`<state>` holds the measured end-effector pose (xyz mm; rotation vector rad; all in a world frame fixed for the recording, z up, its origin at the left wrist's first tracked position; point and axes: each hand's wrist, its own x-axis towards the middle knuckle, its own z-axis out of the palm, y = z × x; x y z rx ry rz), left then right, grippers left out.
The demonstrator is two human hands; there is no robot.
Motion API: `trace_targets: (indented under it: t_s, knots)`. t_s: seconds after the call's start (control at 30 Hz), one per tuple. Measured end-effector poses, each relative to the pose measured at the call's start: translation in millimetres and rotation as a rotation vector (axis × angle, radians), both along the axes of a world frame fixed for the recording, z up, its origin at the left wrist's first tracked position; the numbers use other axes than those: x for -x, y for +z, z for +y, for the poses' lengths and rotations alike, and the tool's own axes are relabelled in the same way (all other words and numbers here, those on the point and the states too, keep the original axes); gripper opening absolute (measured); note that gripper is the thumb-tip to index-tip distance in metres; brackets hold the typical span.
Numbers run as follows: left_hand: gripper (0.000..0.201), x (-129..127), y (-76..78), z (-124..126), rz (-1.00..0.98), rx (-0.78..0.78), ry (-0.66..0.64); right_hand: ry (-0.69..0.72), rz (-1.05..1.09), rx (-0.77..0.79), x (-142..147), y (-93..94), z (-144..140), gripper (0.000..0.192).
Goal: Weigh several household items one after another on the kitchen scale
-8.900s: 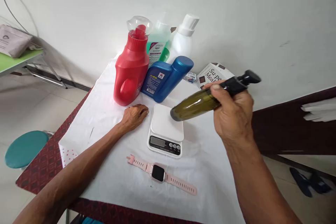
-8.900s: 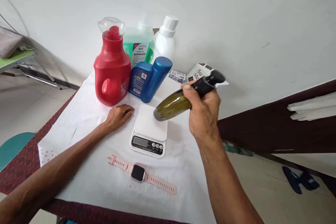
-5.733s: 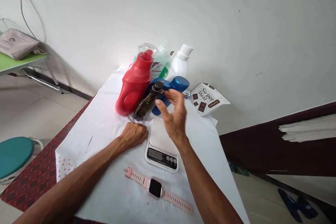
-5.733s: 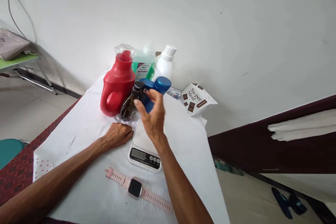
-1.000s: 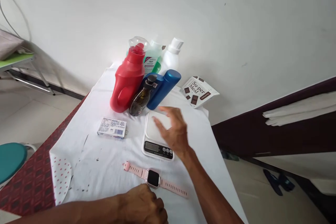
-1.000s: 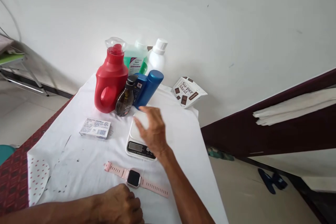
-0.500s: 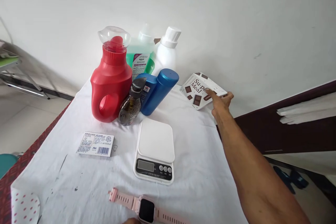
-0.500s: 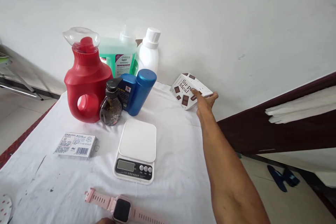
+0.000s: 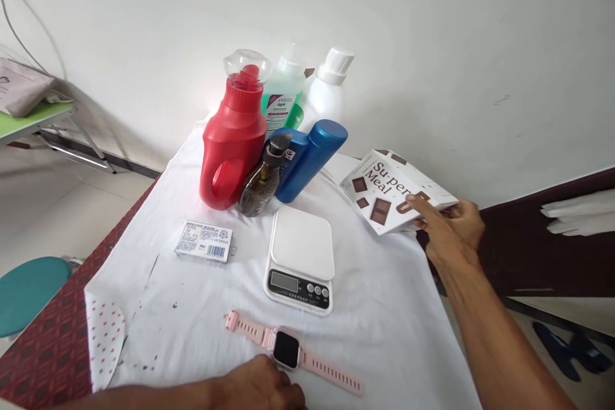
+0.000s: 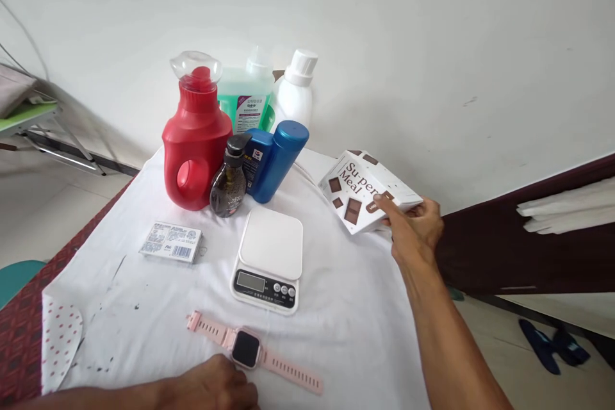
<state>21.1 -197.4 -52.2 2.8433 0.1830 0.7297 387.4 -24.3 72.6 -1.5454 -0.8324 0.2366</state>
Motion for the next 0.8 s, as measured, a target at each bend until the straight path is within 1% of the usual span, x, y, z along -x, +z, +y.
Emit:
trace_targets:
  t_s: [0.07, 0.13, 0.23, 0.3, 0.33, 0.4, 0.5, 0.6, 0.73, 0.8]
  knots:
    - [0.034, 3, 18.0, 4, -0.059, -0.021, 0.019, -0.054, 0.056, -0.017, 18, 16.4, -30, 0.061]
    - [0.035, 4, 30.1, 7, -0.066, -0.017, 0.013, -0.04, 0.07, -0.07, 36, 35.4, -58, 0.058]
    - [0.031, 6, 36.9, 9, 0.006, -0.01, -0.023, 0.027, 0.016, -0.136, 64, 59.3, -91, 0.056]
    - [0.03, 7, 36.4, 10, 0.042, -0.018, -0.033, 0.086, 0.001, -0.128, 82, 66.2, -106, 0.058]
    - [0.03, 7, 35.4, 10, 0.052, -0.016, -0.035, 0.12, 0.007, -0.104, 91, 66.2, -110, 0.06]
    - [0.031, 7, 33.2, 11, 0.057, -0.005, -0.038, 0.2, 0.03, -0.032, 107, 60.3, -116, 0.064]
    - [0.033, 8, 30.8, 13, 0.058, 0.01, -0.047, 0.321, 0.045, 0.065, 127, 42.4, -118, 0.066]
    - [0.033, 9, 30.2, 14, 0.061, 0.016, -0.054, 0.412, 0.021, 0.12, 138, 24.3, -117, 0.067]
    - [0.033, 9, 30.9, 15, 0.062, 0.036, -0.062, 0.435, 0.03, 0.12, 144, 11.8, -116, 0.07]
    - [0.034, 8, 31.0, 15, 0.057, 0.045, -0.059, 0.441, 0.021, 0.101, 142, 8.9, -117, 0.079]
